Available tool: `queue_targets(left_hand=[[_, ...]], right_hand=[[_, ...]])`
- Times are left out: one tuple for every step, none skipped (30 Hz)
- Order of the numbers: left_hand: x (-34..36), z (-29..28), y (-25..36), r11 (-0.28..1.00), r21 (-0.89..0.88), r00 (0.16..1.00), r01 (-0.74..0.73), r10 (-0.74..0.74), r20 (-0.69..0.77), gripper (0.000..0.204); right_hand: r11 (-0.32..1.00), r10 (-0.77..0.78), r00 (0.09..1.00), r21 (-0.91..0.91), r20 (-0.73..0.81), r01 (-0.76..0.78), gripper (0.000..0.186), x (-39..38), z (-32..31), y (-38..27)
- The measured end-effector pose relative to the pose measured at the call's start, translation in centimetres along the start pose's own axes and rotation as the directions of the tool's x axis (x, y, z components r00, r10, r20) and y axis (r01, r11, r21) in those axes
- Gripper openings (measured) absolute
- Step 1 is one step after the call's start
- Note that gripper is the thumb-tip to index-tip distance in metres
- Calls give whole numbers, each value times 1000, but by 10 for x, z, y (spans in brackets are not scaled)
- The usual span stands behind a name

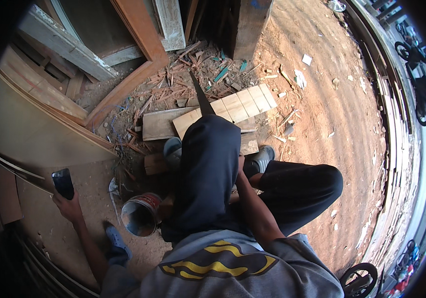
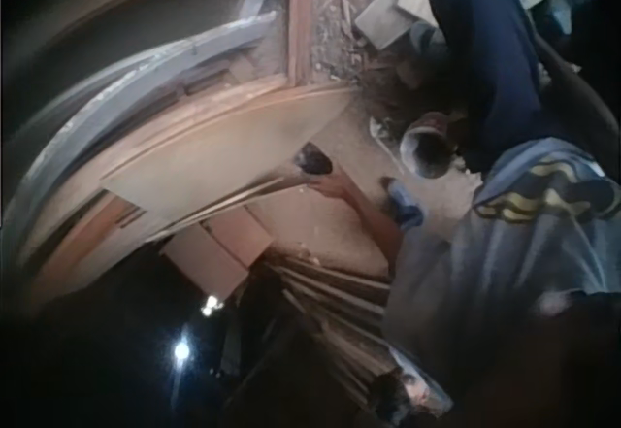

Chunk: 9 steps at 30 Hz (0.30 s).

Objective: The person sits on the ground and uses a hand saw to cut a wooden plank resting on a support. The person holds the plank with the left hand and saws with the right hand, producing sawdust as the cut progresses.

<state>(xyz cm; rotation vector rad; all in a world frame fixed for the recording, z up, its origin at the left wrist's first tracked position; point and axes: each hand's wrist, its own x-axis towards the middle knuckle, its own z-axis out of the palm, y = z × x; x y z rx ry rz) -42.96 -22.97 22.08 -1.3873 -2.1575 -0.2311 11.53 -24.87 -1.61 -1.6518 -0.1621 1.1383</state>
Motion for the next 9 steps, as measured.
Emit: queue_targets(left_hand=[[1,9,21,999,-35,1000,-10,11,11,74],[2,11,28,999,-38,1000,-9,9,13,74],[0,8,38,999,-36,1000,-5,5,15,75],[-1,0,37,1000,-9,1000,8,-8,7,76],[-2,-3,38,1000,-24,1000,9,-9,11,75],[-1,-5,40,999,-42,1000,11,-10,15,75],[-2,-1,47,998,-70,1000,7,-5,27,75],[-4,1,55,995,-98,1000,-14,16,18,75],[-2,-15,44,997,-68,999,-29,28,-17,75]], right_hand=[[960,23,983,-270,-185,-74,42,38,-23,32],[927,53,997,-368,-62,-72,42,57,-35,46],[884,98,994,-464,56,-60,43,71,-49,54],[791,57,961,-599,269,120,40,70,-51,43],[666,5,885,-662,466,345,38,70,-60,27],[538,-49,776,-638,629,551,36,68,-71,7],[560,-40,847,-690,531,459,39,56,-72,-44],[585,-36,906,-726,422,361,43,42,-74,-98],[634,-14,932,-718,361,288,48,31,-55,-141]])
